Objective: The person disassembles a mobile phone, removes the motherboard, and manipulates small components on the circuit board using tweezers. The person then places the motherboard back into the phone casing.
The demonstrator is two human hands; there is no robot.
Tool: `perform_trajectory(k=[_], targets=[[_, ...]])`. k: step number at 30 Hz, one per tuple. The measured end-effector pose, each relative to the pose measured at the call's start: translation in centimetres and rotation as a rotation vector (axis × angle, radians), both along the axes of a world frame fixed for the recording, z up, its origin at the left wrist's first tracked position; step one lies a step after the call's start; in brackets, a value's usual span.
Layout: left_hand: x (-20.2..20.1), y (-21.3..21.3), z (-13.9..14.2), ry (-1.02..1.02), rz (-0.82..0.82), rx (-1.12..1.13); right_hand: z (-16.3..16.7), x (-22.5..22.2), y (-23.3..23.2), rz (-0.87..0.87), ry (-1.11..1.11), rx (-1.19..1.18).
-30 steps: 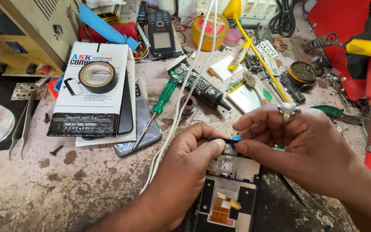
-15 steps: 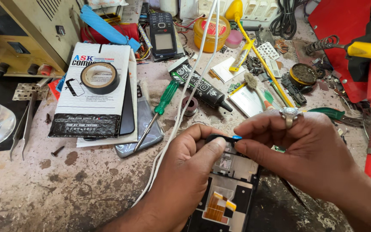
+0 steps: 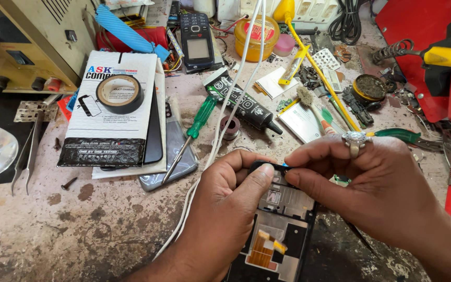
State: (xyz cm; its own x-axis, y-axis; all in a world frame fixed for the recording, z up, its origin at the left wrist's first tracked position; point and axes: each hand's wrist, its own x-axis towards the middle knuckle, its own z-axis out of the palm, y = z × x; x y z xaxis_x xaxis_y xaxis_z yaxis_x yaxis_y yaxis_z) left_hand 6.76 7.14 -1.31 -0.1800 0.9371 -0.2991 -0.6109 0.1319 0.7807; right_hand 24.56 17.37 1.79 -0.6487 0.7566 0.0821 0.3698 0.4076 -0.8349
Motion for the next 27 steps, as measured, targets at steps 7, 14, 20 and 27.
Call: perform_trajectory(k=[7, 14, 20, 27], targets=[[0.0, -0.1, 0.0, 0.064, 0.007, -0.002, 0.2, -0.2, -0.5, 0.015, -0.038, 0.101], [-0.2, -0.2, 0.3, 0.192, 0.013, -0.024, 0.1, -0.1, -0.4, 0.05, -0.074, 0.226], [-0.4, 0.0, 0.7, 0.016, -0.043, -0.003, 0.0, -0.8, 0.2, 0.001, -0.052, 0.163], [-0.5, 0.0, 0.8, -0.012, -0.053, -0.014, 1.4, -1.4, -0.4, 0.124, -0.115, 0.581]])
